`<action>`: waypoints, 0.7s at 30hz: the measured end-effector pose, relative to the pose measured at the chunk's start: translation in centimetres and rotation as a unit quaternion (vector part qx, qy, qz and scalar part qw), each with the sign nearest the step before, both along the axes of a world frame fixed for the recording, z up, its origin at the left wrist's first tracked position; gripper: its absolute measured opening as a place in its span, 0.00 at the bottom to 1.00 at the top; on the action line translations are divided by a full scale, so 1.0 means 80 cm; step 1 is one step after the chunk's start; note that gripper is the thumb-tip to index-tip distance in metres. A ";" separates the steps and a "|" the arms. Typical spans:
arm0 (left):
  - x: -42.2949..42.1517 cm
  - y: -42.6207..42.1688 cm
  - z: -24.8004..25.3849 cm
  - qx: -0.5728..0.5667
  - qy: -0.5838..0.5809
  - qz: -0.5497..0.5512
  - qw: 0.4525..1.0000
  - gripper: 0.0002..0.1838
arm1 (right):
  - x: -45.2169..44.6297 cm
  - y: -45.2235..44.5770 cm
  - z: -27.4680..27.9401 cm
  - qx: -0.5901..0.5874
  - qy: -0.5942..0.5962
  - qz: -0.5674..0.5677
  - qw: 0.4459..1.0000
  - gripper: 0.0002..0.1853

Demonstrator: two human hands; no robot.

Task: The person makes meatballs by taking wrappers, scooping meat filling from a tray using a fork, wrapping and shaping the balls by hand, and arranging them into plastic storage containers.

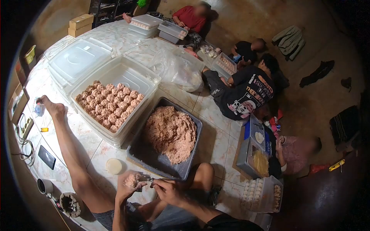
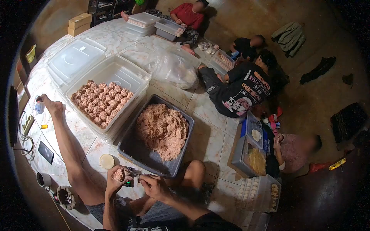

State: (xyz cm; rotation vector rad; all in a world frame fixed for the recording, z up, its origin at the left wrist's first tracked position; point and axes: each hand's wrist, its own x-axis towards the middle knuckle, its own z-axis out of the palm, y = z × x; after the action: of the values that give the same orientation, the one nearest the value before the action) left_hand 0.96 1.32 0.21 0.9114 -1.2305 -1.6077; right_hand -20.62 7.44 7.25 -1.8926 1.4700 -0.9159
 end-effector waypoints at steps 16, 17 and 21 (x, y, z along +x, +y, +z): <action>-0.010 -0.004 0.050 -0.012 -0.121 0.001 0.993 0.14 | -0.006 -0.010 0.004 -0.083 0.142 -0.015 0.986 0.04; -0.011 -0.006 0.044 0.002 -0.106 0.015 0.994 0.14 | -0.011 -0.017 0.009 -0.084 0.123 -0.027 0.988 0.04; -0.005 -0.006 0.005 0.007 -0.065 0.003 0.998 0.13 | -0.013 -0.013 0.007 -0.018 0.040 -0.074 0.996 0.06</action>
State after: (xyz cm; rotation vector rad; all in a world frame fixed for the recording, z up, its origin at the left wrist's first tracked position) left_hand 0.57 0.87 0.60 1.0416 -1.3058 -1.5745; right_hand -21.62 6.41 7.80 -1.8863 1.6711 -0.9491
